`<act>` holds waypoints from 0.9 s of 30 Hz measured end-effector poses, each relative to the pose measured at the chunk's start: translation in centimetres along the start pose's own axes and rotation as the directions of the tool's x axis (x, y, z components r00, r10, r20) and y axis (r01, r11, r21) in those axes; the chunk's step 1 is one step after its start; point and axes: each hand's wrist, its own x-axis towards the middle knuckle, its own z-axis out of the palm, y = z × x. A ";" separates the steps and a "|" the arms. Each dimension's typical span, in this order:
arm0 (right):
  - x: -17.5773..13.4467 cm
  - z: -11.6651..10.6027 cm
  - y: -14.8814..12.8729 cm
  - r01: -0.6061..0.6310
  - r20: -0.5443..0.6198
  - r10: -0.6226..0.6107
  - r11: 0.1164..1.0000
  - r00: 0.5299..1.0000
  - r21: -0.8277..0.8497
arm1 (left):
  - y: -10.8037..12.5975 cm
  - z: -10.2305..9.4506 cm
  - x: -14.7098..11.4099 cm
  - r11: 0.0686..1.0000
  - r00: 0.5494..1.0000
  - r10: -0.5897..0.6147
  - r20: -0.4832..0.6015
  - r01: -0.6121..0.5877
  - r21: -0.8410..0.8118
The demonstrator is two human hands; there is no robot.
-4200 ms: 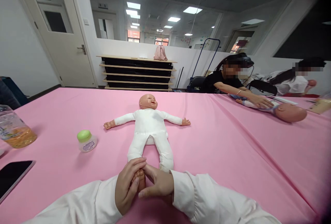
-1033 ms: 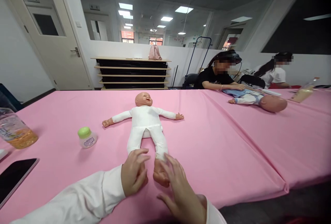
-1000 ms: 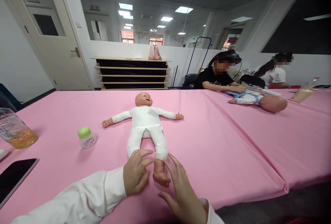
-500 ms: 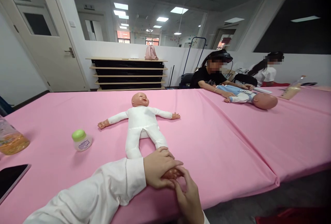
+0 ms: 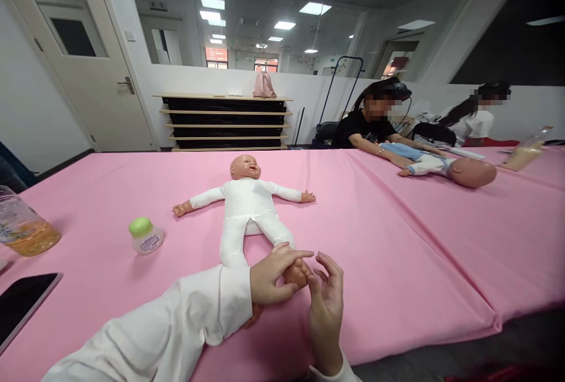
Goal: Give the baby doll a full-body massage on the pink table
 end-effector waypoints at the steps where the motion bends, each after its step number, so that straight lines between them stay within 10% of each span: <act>1: 0.1 0.1 0.1 -0.032 0.066 0.029 0.999 0.997 0.040 | 0.0 0.1 0.0 0.999 1.000 -0.008 -0.025 0.007 -0.034; 6: -0.4 0.1 0.7 -0.157 0.319 0.102 0.976 0.942 0.151 | -0.1 0.9 -0.1 0.966 0.975 -0.117 -0.191 0.066 -0.251; 15: -1.5 0.6 0.8 0.032 0.414 -0.059 0.997 0.908 0.071 | 0.3 1.5 -0.4 0.785 0.911 -0.338 -0.236 0.135 -0.604; 21: -1.1 0.5 0.2 0.127 0.311 -0.151 0.987 0.938 0.097 | 0.9 1.2 -0.8 0.890 0.962 -0.170 -0.213 0.057 -0.452; 27: -0.9 0.0 0.1 -0.027 0.254 -0.030 0.975 0.967 0.219 | 1.4 1.6 -1.1 0.959 0.977 -0.101 -0.188 0.045 -0.281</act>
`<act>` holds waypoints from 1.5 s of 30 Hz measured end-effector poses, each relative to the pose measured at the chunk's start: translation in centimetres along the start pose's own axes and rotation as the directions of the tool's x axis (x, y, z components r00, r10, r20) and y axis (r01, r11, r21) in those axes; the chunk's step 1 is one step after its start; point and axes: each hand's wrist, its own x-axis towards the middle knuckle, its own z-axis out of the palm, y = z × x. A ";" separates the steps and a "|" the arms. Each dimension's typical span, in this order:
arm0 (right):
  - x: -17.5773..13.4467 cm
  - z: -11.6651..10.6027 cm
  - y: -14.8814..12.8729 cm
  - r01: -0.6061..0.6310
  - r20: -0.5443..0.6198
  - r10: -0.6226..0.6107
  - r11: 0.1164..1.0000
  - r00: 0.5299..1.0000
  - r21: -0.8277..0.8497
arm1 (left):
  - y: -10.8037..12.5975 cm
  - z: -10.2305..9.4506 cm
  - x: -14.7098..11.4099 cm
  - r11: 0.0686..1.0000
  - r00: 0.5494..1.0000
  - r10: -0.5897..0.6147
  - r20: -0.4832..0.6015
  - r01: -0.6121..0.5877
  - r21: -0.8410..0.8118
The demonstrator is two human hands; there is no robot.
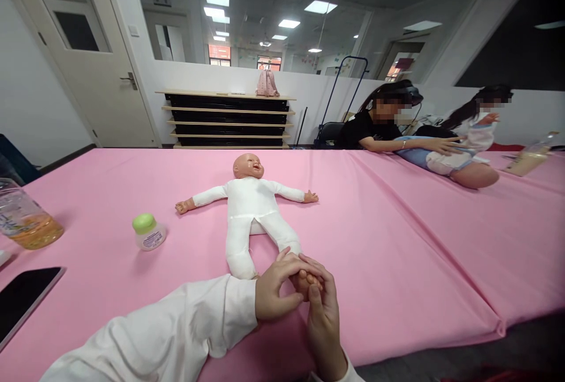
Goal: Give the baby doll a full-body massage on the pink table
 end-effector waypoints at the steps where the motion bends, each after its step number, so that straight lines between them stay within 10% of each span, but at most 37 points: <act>1: 0.0 0.0 0.0 -0.017 -0.006 0.017 1.000 1.000 0.018 | 0.0 0.1 0.0 1.000 1.000 -0.004 -0.009 0.004 0.022; 11: -0.1 0.0 -0.6 -0.075 0.115 0.077 0.997 0.990 -0.023 | -1.1 0.1 0.7 0.904 0.973 -0.225 -0.045 0.191 -0.381; 21: -0.1 -0.2 -0.1 -0.194 0.098 0.182 0.973 0.978 0.124 | -1.2 0.1 0.6 0.884 0.980 -0.201 0.008 0.185 -0.429; 31: 0.0 -0.8 0.3 -0.297 0.037 0.305 0.884 0.952 0.362 | -0.4 -0.2 0.7 0.985 0.985 -0.159 0.067 0.163 -0.054; 45: -0.5 -0.4 -0.1 -0.254 0.096 0.244 0.959 0.965 0.127 | -0.9 -0.1 0.5 0.983 0.985 -0.173 -0.027 0.171 -0.065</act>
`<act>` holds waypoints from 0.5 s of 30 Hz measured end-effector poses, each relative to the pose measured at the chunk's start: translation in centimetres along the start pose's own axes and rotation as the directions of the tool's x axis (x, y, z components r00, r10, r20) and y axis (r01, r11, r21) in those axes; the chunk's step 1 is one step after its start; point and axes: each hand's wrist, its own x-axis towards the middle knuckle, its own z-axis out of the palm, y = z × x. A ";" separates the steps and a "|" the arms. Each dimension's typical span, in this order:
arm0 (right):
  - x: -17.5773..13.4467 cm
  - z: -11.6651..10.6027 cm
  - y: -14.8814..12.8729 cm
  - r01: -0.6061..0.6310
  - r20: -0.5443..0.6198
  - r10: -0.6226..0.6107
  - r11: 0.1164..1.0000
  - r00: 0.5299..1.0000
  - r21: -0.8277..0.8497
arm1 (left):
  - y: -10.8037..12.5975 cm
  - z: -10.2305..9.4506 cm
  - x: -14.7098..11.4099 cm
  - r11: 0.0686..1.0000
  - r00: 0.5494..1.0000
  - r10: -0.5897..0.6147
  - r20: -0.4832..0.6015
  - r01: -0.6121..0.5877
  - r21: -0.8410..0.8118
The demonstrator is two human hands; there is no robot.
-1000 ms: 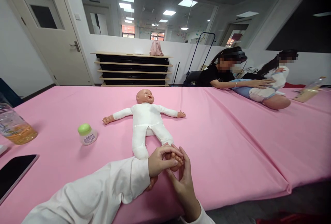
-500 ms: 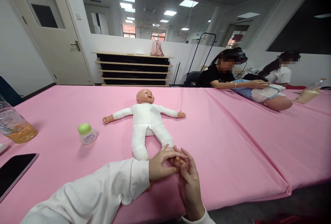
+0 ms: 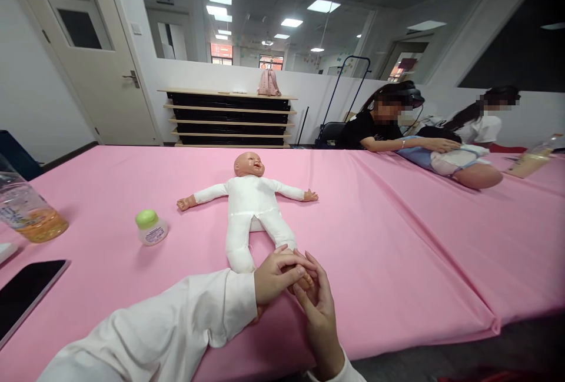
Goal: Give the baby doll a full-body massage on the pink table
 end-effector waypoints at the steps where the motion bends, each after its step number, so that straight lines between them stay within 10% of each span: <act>1: 0.0 0.0 -0.1 0.000 -0.015 0.000 1.000 1.000 0.011 | 0.0 -0.1 -0.1 1.000 1.000 0.015 0.026 -0.015 0.005; 7: 0.3 -0.3 -0.2 0.001 -0.125 0.003 0.999 0.992 0.035 | 0.1 0.1 -0.1 0.990 0.991 0.069 0.117 -0.082 0.113; 15: 0.2 -0.5 0.5 0.099 -0.017 -0.104 0.979 0.994 -0.176 | -0.1 0.4 0.2 0.996 0.996 -0.089 -0.018 0.089 0.017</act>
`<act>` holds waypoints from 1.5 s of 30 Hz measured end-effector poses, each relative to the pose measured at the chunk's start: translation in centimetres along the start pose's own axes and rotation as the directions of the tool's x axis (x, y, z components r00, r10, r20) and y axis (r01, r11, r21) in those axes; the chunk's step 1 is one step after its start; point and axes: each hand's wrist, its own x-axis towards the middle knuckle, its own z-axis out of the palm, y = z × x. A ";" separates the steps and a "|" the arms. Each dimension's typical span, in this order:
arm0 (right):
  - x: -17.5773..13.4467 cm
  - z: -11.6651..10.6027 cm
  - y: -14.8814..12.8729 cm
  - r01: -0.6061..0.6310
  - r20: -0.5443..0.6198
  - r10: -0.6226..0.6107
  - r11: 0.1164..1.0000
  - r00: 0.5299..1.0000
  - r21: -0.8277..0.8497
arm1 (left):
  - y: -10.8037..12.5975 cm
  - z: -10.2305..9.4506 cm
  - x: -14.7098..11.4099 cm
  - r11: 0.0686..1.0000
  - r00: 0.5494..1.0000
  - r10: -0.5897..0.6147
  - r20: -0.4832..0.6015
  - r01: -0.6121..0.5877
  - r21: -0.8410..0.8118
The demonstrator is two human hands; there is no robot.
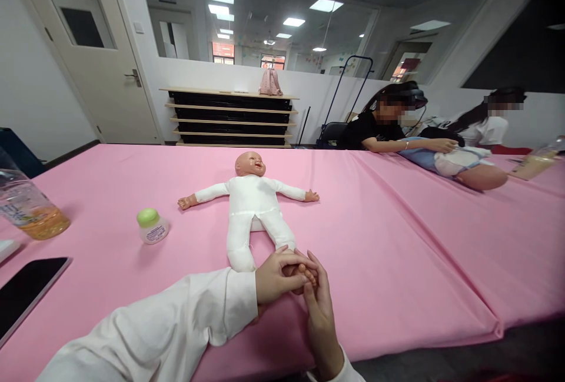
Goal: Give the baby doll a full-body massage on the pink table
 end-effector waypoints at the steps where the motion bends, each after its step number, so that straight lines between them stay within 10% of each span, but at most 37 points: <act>1: -0.1 0.0 0.2 0.003 0.017 -0.003 1.000 1.000 -0.010 | -0.1 0.0 0.0 1.000 1.000 -0.004 -0.011 0.003 -0.008; 16: 0.2 0.0 -0.5 -0.112 -0.058 0.128 0.969 0.990 0.221 | 0.4 -0.4 -0.3 0.980 0.974 0.151 0.167 -0.170 0.105; 30: 0.0 0.7 -1.4 0.090 0.112 -0.084 0.995 0.990 -0.051 | -0.6 -0.3 0.0 0.999 0.997 0.050 -0.053 -0.050 0.013; 36: 0.3 0.2 -0.8 -0.037 0.094 0.023 0.988 0.995 0.148 | -0.5 -0.3 0.1 0.995 0.995 0.095 -0.043 -0.093 0.047; 45: 1.0 -0.5 0.3 -0.203 -0.076 0.235 0.933 0.969 0.298 | -0.8 0.8 -1.0 0.822 0.940 0.128 0.318 -0.279 0.496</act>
